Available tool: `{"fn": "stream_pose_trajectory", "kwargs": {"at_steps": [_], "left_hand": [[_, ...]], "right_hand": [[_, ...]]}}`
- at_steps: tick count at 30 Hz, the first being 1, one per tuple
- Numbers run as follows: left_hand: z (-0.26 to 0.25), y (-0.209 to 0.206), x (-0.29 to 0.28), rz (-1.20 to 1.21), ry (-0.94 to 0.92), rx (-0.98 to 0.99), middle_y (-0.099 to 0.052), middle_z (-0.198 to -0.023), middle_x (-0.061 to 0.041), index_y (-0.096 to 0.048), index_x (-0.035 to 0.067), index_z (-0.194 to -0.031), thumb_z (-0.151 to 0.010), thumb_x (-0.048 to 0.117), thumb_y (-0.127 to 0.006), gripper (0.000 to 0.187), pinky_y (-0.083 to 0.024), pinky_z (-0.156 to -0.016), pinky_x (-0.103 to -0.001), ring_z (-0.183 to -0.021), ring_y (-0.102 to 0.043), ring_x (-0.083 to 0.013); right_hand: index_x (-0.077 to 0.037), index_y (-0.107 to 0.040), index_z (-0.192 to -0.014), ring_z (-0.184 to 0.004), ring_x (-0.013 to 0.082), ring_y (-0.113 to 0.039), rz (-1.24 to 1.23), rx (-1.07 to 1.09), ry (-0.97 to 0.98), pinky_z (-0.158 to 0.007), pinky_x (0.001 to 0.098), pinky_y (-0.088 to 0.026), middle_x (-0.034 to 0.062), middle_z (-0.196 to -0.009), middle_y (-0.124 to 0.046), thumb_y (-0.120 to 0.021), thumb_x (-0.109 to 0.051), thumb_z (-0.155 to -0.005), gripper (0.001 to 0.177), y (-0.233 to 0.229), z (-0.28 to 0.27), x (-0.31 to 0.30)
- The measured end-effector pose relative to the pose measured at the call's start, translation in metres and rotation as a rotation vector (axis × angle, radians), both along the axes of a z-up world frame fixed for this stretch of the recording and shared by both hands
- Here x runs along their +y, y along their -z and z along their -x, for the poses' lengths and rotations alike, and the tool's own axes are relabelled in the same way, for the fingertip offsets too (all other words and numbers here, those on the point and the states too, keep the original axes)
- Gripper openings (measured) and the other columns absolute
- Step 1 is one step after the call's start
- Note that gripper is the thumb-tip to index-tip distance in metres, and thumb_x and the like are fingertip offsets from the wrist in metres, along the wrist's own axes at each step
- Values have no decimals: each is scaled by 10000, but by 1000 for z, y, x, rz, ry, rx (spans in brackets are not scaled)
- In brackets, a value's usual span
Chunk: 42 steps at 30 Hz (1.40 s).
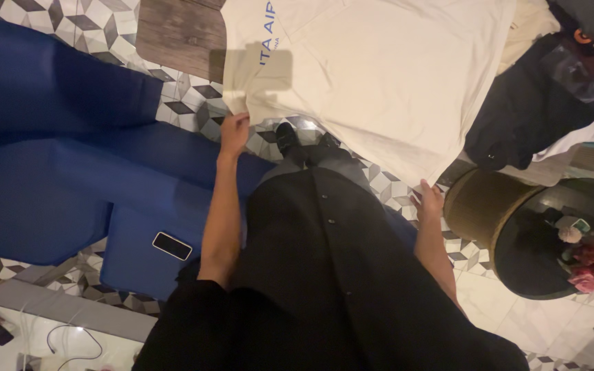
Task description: The person smooths and folds a white t-shirt on a table before placing it into a cabinet.
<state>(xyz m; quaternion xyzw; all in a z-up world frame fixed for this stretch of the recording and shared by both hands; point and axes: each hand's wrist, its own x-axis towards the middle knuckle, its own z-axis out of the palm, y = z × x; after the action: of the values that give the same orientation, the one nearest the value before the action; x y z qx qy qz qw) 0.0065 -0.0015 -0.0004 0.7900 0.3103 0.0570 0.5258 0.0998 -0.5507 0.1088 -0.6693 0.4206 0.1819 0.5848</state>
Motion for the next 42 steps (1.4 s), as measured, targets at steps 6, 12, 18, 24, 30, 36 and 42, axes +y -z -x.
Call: {"fn": "stream_pose_trajectory", "kwargs": {"at_steps": [6, 12, 18, 24, 30, 36, 42], "left_hand": [[5, -23, -9, 115, 60, 32, -648, -1095, -123, -750, -70, -974, -823, 199, -819, 316, -537, -738, -314, -827, -687, -220], [24, -40, 8, 194, -82, 78, -633, -924, -146, -715, -99, -1010, -890, 169, -777, 299, -481, -700, -335, -780, -603, -183], [20, -72, 11, 221, -90, -10, -674, -822, -26, -728, -49, -977, -840, 122, -743, 219, -473, -639, -291, -702, -593, -90], [11, -91, 7, 291, -93, 30, -505, -659, 26, -562, -17, -721, -890, 161, -803, 344, -348, -559, -267, -633, -428, -67], [19, -74, 8, 210, -98, 71, -497, -660, 17, -518, 10, -713, -825, 66, -781, 292, -353, -537, -269, -620, -433, -57], [19, -68, 9, 292, -137, 53, -533, -676, 3, -546, 16, -733, -841, 46, -802, 279, -352, -529, -259, -615, -452, -60], [11, -77, 6, 531, -108, 12, -678, -790, -34, -560, 48, -841, -884, 57, -796, 240, -530, -642, -226, -705, -662, -77]], "right_hand": [[-33, -577, -1265, -996, 277, -688, 22, 34, 16, -798, 395, -581, 109, -1178, -644, -726, -228, -948, 400, 0, 2, -2], [-45, -598, -1210, -982, 266, -693, 42, 15, 27, -775, 383, -569, 102, -1136, -661, -731, -224, -950, 343, -1, 6, -3], [-48, -598, -1155, -980, 274, -695, 51, 20, 50, -761, 385, -574, 102, -1113, -665, -745, -210, -938, 308, -1, 4, -2], [-50, -588, -1199, -980, 303, -716, 27, 22, 57, -760, 383, -588, 119, -1122, -673, -727, -200, -940, 330, 0, 4, 0], [-45, -546, -1265, -980, 333, -735, -10, 23, 83, -775, 388, -612, 139, -1154, -672, -693, -203, -963, 371, 2, 3, 3], [-66, -536, -1285, -977, 327, -723, -32, 25, 70, -795, 400, -597, 135, -1179, -651, -685, -230, -974, 382, 1, 3, 2], [-39, -513, -1299, -992, 324, -750, 16, 36, 34, -798, 406, -607, 148, -1204, -655, -667, -200, -976, 392, 2, 3, 6]]}}
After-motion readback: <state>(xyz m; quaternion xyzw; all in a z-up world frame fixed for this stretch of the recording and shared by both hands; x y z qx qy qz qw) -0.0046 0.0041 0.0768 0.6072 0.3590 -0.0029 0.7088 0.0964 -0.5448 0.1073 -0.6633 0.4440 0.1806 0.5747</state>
